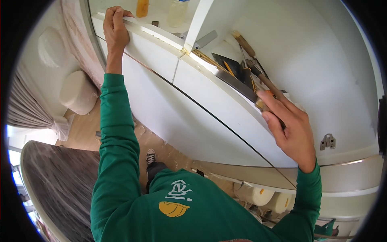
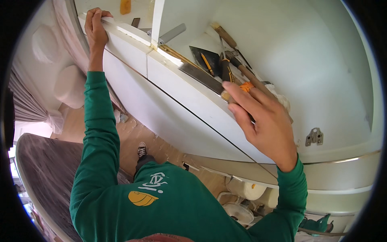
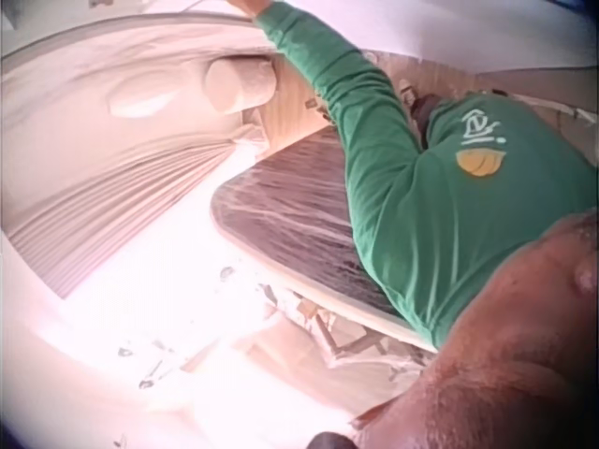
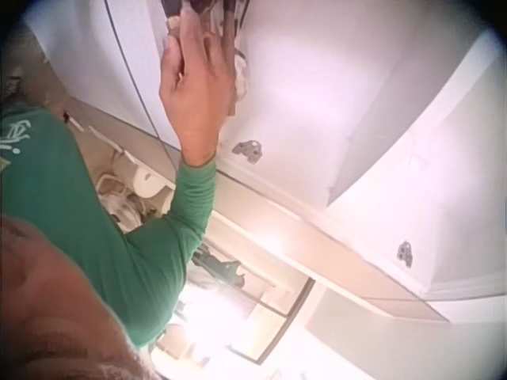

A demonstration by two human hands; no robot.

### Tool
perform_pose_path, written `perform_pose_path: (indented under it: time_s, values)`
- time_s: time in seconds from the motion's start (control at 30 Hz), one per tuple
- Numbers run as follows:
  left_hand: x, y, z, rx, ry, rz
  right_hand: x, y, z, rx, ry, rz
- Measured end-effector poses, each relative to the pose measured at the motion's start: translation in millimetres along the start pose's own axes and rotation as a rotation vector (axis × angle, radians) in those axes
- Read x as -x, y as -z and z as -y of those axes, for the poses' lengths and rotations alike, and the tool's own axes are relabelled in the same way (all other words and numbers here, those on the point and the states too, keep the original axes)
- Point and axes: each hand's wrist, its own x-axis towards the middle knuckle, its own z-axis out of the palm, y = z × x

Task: The person uses a hand plane and a scraper tool to smooth the edges of a white cabinet frame. The person works along the top and side edges of the cabinet opening, occasionally reaching into a bag on the floor to retrieve different items.

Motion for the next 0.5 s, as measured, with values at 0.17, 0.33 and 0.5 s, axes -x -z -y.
perform_pose_path:
  time_s: [0.17,0.33,0.5]
  values:
    - [-4.0,5.9,-9.6,0.023,0.002,-0.022,-6.5,1.2,1.9,-0.054,-0.052,-0.004]
    - [2.6,-3.0,-6.8,0.013,-0.039,-0.020,-7.3,2.3,-0.5,0.014,-0.043,0.013]
    - [3.1,-0.4,-6.9,0.040,-0.001,0.004,-2.7,-1.0,4.3,0.017,-0.005,-0.013]
